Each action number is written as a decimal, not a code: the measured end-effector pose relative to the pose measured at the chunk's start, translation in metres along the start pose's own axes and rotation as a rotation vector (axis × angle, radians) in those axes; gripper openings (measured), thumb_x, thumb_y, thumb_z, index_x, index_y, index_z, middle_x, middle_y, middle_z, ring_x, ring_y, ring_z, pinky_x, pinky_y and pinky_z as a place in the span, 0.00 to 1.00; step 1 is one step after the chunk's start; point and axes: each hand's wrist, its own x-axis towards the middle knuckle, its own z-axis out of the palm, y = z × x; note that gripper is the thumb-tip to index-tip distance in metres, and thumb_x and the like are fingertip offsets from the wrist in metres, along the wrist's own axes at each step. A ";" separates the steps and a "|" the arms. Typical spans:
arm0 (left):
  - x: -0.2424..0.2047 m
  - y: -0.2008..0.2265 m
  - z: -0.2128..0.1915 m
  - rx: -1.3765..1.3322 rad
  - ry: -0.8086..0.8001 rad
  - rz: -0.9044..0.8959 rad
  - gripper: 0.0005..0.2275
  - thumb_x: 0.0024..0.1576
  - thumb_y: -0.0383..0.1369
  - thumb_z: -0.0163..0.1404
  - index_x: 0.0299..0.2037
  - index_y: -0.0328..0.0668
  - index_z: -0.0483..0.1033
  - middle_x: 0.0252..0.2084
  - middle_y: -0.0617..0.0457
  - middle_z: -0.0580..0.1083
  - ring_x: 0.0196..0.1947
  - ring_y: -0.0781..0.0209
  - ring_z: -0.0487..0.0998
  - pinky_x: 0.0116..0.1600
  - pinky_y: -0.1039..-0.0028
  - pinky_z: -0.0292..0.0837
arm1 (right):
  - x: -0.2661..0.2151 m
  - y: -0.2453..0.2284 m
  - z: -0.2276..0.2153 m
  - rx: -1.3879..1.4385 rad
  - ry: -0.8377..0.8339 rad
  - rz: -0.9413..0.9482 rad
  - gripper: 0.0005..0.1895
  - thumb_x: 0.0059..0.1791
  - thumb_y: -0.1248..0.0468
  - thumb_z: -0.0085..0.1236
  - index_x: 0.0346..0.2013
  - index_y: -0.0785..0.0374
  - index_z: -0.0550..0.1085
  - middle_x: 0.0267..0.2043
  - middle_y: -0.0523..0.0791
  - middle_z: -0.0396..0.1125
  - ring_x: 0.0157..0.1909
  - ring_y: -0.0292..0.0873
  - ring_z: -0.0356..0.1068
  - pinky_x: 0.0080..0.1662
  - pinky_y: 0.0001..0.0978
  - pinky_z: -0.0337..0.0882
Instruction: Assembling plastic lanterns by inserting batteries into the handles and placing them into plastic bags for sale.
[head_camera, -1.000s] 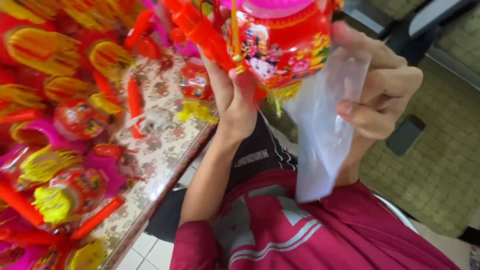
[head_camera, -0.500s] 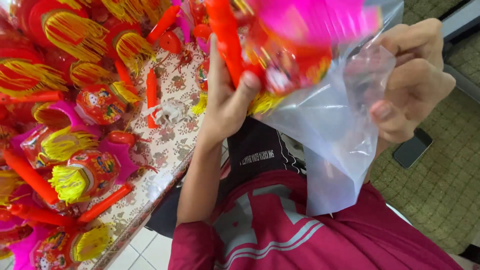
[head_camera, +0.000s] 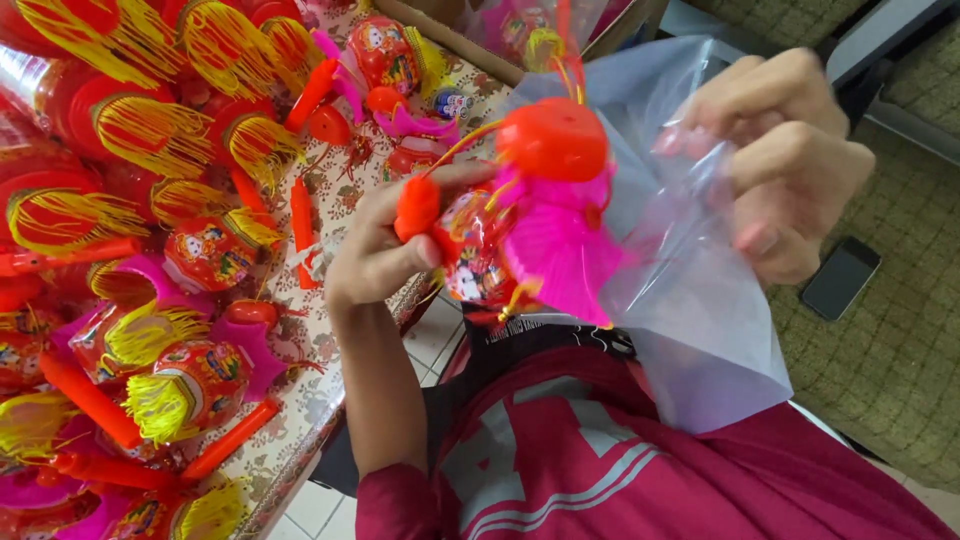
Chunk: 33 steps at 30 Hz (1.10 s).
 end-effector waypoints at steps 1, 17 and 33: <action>0.007 0.010 -0.001 -0.067 -0.123 -0.057 0.29 0.64 0.57 0.43 0.64 0.41 0.69 0.49 0.50 0.78 0.43 0.62 0.80 0.48 0.73 0.76 | 0.002 -0.003 0.004 0.011 -0.013 0.044 0.23 0.48 0.45 0.47 0.23 0.62 0.66 0.37 0.52 0.62 0.33 0.48 0.67 0.38 0.38 0.70; 0.120 0.059 0.023 0.638 -0.631 -0.750 0.25 0.63 0.51 0.36 0.29 0.36 0.71 0.35 0.49 0.71 0.30 0.57 0.67 0.36 0.58 0.64 | 0.035 -0.034 0.024 0.027 -0.438 0.147 0.11 0.50 0.82 0.55 0.27 0.68 0.67 0.33 0.53 0.66 0.36 0.50 0.68 0.40 0.35 0.71; 0.113 0.068 -0.005 -0.181 -0.331 -0.357 0.51 0.49 0.72 0.20 0.67 0.32 0.62 0.69 0.34 0.66 0.70 0.44 0.69 0.72 0.58 0.58 | -0.058 0.096 0.007 -0.313 0.622 -0.348 0.08 0.55 0.67 0.50 0.41 0.62 0.59 0.35 0.50 0.54 0.32 0.48 0.54 0.32 0.43 0.58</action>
